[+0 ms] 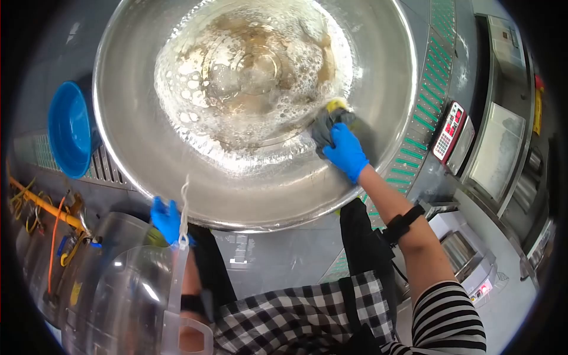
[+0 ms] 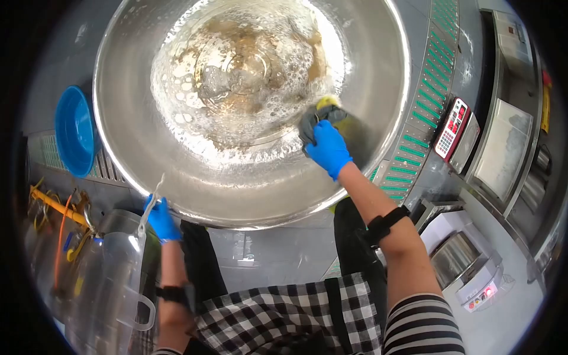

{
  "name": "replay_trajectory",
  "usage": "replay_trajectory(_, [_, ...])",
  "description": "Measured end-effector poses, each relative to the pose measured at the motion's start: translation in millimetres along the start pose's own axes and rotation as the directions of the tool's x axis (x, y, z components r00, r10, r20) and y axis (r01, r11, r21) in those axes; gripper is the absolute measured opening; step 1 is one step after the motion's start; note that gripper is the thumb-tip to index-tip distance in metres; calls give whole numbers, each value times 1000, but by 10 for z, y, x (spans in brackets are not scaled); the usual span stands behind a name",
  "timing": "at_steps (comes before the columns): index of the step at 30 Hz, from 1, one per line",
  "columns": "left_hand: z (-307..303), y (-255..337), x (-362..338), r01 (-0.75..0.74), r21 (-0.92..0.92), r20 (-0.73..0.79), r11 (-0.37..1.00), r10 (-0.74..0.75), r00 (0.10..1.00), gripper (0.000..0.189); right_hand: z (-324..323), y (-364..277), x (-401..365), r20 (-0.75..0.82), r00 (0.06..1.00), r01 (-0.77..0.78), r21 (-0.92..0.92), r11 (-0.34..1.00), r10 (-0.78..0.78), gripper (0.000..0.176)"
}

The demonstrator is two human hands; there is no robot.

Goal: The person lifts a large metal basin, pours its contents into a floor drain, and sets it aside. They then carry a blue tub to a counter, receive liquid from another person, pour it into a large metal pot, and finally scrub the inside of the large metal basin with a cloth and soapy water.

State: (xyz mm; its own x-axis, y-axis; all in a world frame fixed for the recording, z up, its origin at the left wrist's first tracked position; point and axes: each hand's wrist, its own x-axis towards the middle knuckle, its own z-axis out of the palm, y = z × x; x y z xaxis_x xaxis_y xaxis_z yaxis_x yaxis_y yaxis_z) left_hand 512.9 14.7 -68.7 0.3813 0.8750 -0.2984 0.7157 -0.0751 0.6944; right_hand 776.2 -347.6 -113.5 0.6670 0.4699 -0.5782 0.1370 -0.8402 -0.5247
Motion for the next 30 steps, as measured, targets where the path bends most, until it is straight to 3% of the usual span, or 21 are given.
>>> replay_trajectory(1, [91,144,-236,197,-217,96,956,-180,979,27,35,-143,104,-70,996,56,-25,998,-57,29])
replay_trajectory(3, [341,555,-732,281,-179,276,943,-226,934,31,275,-419,265,-178,973,143,-36,989,-147,30])
replay_trajectory(5, [456,768,-911,607,-91,470,789,-503,725,30,571,-593,340,-9,962,270,-73,960,-271,39])
replay_trajectory(7, [520,815,-957,650,-61,580,757,-503,641,30,837,-521,369,104,958,269,0,963,-268,45])
replay_trajectory(9, [552,904,-869,700,-100,542,707,-551,634,27,1040,-388,474,211,938,265,76,961,-275,50])
replay_trajectory(13, [523,874,-655,770,-170,576,615,-572,584,27,1017,5,1107,-163,980,132,84,988,-117,59])
replay_trajectory(14, [514,855,-634,797,-177,562,578,-605,564,28,1051,-26,1255,-162,979,137,85,987,-122,59])
replay_trajectory(16, [453,701,-623,821,-193,613,537,-588,528,28,1183,-126,1505,-474,874,-230,-218,949,102,56])
replay_trajectory(17, [442,727,-584,845,-203,666,495,-562,490,28,1348,-163,1607,-471,877,-221,-211,952,99,56])
replay_trajectory(19, [450,839,-584,880,-131,616,456,-658,433,34,1719,-304,1642,-325,938,-103,65,993,119,48])
replay_trajectory(20, [475,868,-570,891,-142,650,432,-638,413,39,1753,-502,1546,-90,967,-175,451,875,239,40])
replay_trajectory(21, [478,909,-553,900,-158,683,406,-613,397,44,1741,-701,1395,64,974,-206,636,744,215,40])
replay_trajectory(22, [482,849,-539,909,-129,731,395,-581,356,56,1617,-983,1172,118,984,-178,686,706,133,36])
replay_trajectory(23, [525,866,-527,909,-140,729,393,-580,364,56,1525,-1170,958,99,994,-105,694,713,50,38])
replay_trajectory(24, [603,916,-535,944,-164,717,287,-623,313,60,1147,-1542,634,226,970,-234,754,614,93,37])
replay_trajectory(25, [665,972,-539,966,-185,705,179,-661,257,64,1018,-1657,375,233,972,-183,628,757,41,35])
replay_trajectory(26, [728,1029,-523,971,-230,684,66,-699,209,48,1008,-1697,77,210,978,-138,689,711,-13,32])
replay_trajectory(27, [737,1020,-522,970,-235,684,66,-697,213,48,642,-1957,-164,303,953,-197,658,726,-16,29])
replay_trajectory(28, [758,969,-540,963,-262,813,57,-525,252,45,631,-1995,-407,167,978,28,499,866,-127,25])
replay_trajectory(29, [798,928,-562,957,-285,902,43,-325,283,41,558,-2036,-614,177,977,20,488,872,-121,24])
replay_trajectory(30, [880,917,-582,965,-253,865,-72,-464,192,35,464,-2137,-725,188,975,11,479,878,-115,25])
